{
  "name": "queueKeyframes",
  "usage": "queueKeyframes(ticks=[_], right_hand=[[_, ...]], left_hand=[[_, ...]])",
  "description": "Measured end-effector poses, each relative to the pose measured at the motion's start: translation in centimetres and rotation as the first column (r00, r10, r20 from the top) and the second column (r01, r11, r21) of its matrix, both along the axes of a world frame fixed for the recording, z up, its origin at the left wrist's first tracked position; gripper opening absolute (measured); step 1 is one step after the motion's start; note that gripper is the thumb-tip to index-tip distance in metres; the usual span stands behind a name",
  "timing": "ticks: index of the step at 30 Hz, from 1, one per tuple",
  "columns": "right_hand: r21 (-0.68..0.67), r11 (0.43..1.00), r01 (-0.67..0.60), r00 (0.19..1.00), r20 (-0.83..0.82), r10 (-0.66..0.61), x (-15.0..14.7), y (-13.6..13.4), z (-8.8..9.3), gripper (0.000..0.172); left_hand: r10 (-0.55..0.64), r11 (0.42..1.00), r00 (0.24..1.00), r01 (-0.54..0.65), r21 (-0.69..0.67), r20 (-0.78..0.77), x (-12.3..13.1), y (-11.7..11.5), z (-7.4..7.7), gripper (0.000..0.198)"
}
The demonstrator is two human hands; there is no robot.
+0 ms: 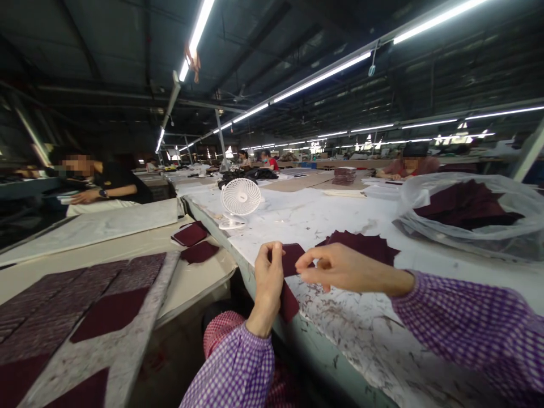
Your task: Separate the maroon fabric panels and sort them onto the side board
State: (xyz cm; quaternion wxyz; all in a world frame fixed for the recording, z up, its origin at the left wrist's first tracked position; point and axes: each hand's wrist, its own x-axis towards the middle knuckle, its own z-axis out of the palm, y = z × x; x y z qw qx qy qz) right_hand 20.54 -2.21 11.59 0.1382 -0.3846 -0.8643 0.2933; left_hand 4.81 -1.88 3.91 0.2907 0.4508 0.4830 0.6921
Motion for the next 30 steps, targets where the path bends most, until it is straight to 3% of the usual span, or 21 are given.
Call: queueKeyframes(ticks=[2,5,7,9,12,15,16,18,21,22,26,28,30], right_hand=[[0.067,0.997,-0.038,0.999,-0.007,0.039,-2.2,-1.7,-0.5,0.035],[0.228,0.973,-0.013,1.0,0.001,0.013,-2.9,-1.3,-1.3,0.007],[0.236,0.971,0.031,0.999,-0.032,-0.024,-2.1,0.0,-1.2,0.012],[0.191,0.978,0.088,0.995,-0.069,-0.076,-0.9,1.3,-0.8,0.016],[0.115,0.982,0.146,0.987,-0.088,-0.137,0.6,2.7,-0.4,0.02],[0.023,0.994,0.107,0.98,-0.171,-0.101,2.1,3.7,-0.9,0.026],[0.007,0.998,0.058,0.975,-0.216,-0.055,2.6,4.0,-1.2,0.026],[0.012,0.998,-0.065,0.958,-0.281,0.066,3.9,4.6,-1.9,0.022],[0.007,0.977,-0.212,0.936,-0.287,0.205,5.7,5.2,-3.0,0.021],[-0.009,0.97,-0.242,0.93,-0.287,0.229,6.2,5.4,-3.3,0.021],[-0.057,0.95,-0.306,0.913,-0.299,0.276,6.9,5.1,-3.5,0.022],[-0.068,0.943,-0.326,0.9,-0.327,0.288,6.8,4.5,-2.9,0.021],[-0.061,0.943,-0.328,0.885,-0.368,0.284,6.5,3.8,-2.0,0.02]], left_hand=[[-0.014,1.0,1.0,0.015,0.019,-0.016,0.5,-0.6,0.5,0.032],[-0.152,0.988,0.988,0.152,0.016,0.013,0.2,-1.4,0.8,0.033],[-0.275,0.961,0.961,0.276,-0.012,0.034,-0.7,-1.7,0.5,0.043],[-0.323,0.945,0.946,0.324,-0.034,0.041,-1.8,-1.6,0.0,0.049],[-0.232,0.973,0.971,0.231,-0.017,-0.058,-3.1,-1.4,-0.7,0.029],[-0.102,0.984,0.95,0.139,0.108,-0.296,-3.5,-2.3,-0.5,0.008],[-0.083,0.974,0.922,0.155,0.164,-0.379,-3.6,-2.9,-0.2,0.008],[-0.158,0.93,0.817,0.312,0.195,-0.555,-3.6,-4.4,0.6,0.012],[-0.42,0.799,0.599,0.6,0.035,-0.682,-3.6,-6.1,1.7,0.008],[-0.462,0.785,0.587,0.62,0.003,-0.665,-3.6,-6.2,1.9,0.009],[-0.305,0.924,0.794,0.381,0.039,-0.526,-2.7,-3.7,1.3,0.025],[-0.327,0.932,0.82,0.363,-0.016,-0.47,-1.8,-1.9,0.9,0.035],[-0.444,0.894,0.826,0.433,-0.114,-0.347,-1.0,-0.8,1.0,0.045]])
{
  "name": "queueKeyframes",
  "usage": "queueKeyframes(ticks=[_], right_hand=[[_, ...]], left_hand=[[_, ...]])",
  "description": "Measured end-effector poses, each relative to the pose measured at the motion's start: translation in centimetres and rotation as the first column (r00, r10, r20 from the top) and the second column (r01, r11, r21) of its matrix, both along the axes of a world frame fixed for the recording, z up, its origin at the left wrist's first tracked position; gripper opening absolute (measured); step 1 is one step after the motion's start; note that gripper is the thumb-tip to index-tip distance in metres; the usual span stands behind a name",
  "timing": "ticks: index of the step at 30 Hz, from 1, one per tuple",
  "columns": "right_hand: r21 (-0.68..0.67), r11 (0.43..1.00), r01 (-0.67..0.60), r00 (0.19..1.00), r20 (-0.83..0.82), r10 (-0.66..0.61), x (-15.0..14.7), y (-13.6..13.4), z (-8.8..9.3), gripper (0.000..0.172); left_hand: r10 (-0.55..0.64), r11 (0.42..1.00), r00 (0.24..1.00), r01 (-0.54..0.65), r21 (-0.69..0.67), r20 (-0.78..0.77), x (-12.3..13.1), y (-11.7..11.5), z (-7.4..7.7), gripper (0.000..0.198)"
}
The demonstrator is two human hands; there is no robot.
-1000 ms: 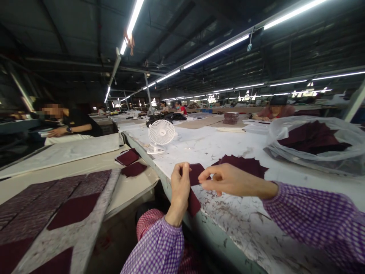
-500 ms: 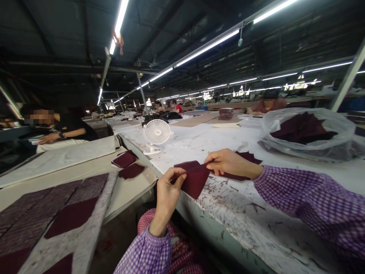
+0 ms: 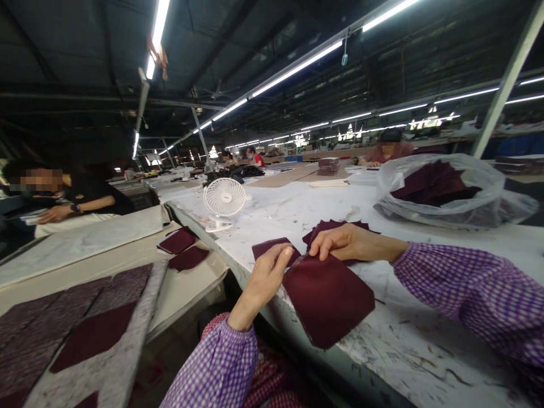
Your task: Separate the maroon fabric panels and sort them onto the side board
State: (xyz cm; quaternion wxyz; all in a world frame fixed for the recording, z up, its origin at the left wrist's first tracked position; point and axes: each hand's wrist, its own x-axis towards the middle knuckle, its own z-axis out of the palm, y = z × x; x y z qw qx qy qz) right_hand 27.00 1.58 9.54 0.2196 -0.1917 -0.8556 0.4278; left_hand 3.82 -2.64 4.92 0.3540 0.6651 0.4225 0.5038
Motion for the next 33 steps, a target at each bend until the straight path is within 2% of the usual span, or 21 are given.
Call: queueKeyframes(ticks=[4,7,9,11,13,15,18,20,23,27,33], right_hand=[[0.036,0.999,0.02,0.999,-0.045,-0.018,-0.6,-1.2,1.3,0.018],[0.054,0.999,-0.001,1.0,-0.022,0.002,-0.8,-1.4,1.2,0.017],[0.094,0.996,0.001,1.0,0.02,-0.003,-0.7,-1.0,0.7,0.016],[0.156,0.988,-0.01,0.996,0.088,-0.004,-0.4,-0.4,0.0,0.016],[0.213,0.976,-0.045,0.984,0.178,0.007,0.1,0.4,-0.6,0.016],[0.257,0.966,-0.035,0.968,0.25,-0.032,0.8,1.3,-1.2,0.016],[0.362,0.926,0.109,0.927,0.298,-0.226,1.6,2.3,-2.0,0.018],[0.452,0.879,0.15,0.898,0.31,-0.313,1.6,2.5,-2.5,0.018],[0.546,0.833,0.087,0.899,0.318,-0.302,0.9,2.4,-2.9,0.018],[0.601,0.799,0.021,0.901,0.335,-0.275,0.2,2.0,-3.4,0.019],[0.655,0.755,0.026,0.882,0.341,-0.326,0.0,2.1,-4.0,0.014]], left_hand=[[-0.071,0.953,0.981,0.119,-0.278,0.179,0.9,0.4,1.5,0.069],[-0.101,0.925,0.978,0.159,-0.345,0.181,1.0,0.5,2.0,0.07],[-0.134,0.94,0.985,0.16,-0.302,0.105,1.2,0.9,1.4,0.055],[-0.135,0.967,0.99,0.124,-0.222,-0.035,1.7,1.4,0.3,0.032],[-0.067,0.993,0.974,0.044,-0.105,-0.217,2.4,1.8,-1.0,0.016],[0.051,0.998,0.917,-0.029,0.061,-0.395,3.3,1.9,-2.0,0.011],[0.17,0.97,0.803,-0.033,0.242,-0.572,4.2,1.6,-2.9,0.018],[0.181,0.965,0.763,-0.016,0.262,-0.621,4.3,1.4,-3.1,0.021],[0.177,0.964,0.758,-0.005,0.267,-0.627,4.2,1.2,-3.1,0.02],[0.185,0.957,0.751,0.008,0.289,-0.633,4.1,1.1,-3.2,0.022],[0.203,0.948,0.722,0.024,0.318,-0.661,4.1,1.1,-3.3,0.023]])
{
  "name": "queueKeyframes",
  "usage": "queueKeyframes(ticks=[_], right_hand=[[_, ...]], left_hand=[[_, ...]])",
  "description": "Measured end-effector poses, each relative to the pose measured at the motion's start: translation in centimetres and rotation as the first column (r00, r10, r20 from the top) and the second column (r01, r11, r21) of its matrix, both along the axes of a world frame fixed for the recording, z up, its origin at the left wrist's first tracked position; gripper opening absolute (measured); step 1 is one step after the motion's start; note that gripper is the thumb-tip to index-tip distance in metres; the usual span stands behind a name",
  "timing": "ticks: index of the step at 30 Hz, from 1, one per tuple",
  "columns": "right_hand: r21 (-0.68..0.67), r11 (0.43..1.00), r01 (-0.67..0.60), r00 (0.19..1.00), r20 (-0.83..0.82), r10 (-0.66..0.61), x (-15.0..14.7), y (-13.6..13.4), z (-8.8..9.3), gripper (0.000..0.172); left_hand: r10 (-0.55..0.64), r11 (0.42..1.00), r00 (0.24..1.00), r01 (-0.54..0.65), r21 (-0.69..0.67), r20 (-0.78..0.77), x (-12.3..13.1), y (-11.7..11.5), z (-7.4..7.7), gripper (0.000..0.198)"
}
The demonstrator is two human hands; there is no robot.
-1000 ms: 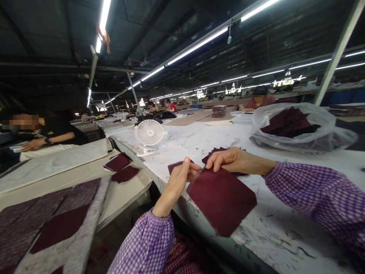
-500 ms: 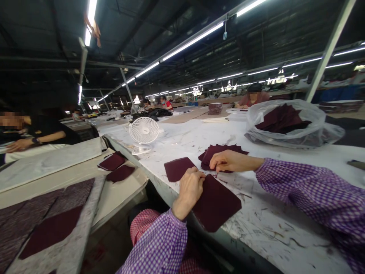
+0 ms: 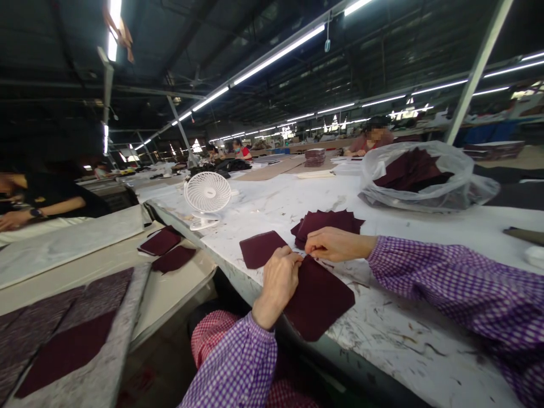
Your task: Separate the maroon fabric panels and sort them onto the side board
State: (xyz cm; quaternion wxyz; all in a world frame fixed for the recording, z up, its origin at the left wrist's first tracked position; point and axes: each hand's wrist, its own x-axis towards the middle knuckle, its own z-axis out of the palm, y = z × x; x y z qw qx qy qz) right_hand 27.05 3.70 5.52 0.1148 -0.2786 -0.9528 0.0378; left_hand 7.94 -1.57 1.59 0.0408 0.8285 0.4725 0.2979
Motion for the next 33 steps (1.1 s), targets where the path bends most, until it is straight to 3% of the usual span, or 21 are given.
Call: queueKeyframes(ticks=[4,7,12,16,20,23,27,33], right_hand=[[0.03,0.999,0.021,0.999,0.026,-0.022,-0.2,-0.3,-0.2,0.012],[0.125,0.992,-0.024,0.999,0.049,0.018,-0.2,-0.5,-0.3,0.016],[0.368,0.918,-0.15,0.978,0.189,0.084,0.0,-0.9,-1.1,0.026],[0.437,0.878,-0.197,0.959,0.273,0.079,0.4,-1.3,-1.8,0.026],[0.398,0.913,-0.089,0.976,0.219,0.0,0.9,-1.8,-1.3,0.02],[0.249,0.968,0.018,0.998,0.049,-0.031,0.6,-2.5,-0.5,0.024],[0.051,0.998,0.024,1.0,-0.019,-0.023,-0.5,-3.4,-0.4,0.029],[-0.011,1.0,0.009,1.0,-0.005,-0.009,-0.7,-3.5,-0.5,0.028]], left_hand=[[0.0,1.0,1.0,0.0,0.005,-0.008,-0.1,0.1,-0.1,0.022],[-0.018,1.0,1.0,0.017,0.011,0.012,-0.1,0.3,-0.3,0.024],[-0.052,0.997,0.998,0.053,0.058,-0.026,-0.1,0.2,-0.4,0.029],[-0.055,0.994,0.988,0.068,0.086,-0.147,0.0,-0.2,0.0,0.032],[-0.035,0.995,0.98,0.053,0.086,-0.198,0.1,-0.3,0.2,0.032],[-0.023,0.995,0.978,0.043,0.093,-0.208,0.2,-0.3,0.2,0.032],[-0.019,0.996,0.978,0.037,0.085,-0.209,0.2,-0.3,0.4,0.031],[-0.043,0.999,0.998,0.042,-0.009,-0.045,-3.1,-0.7,0.4,0.018]])
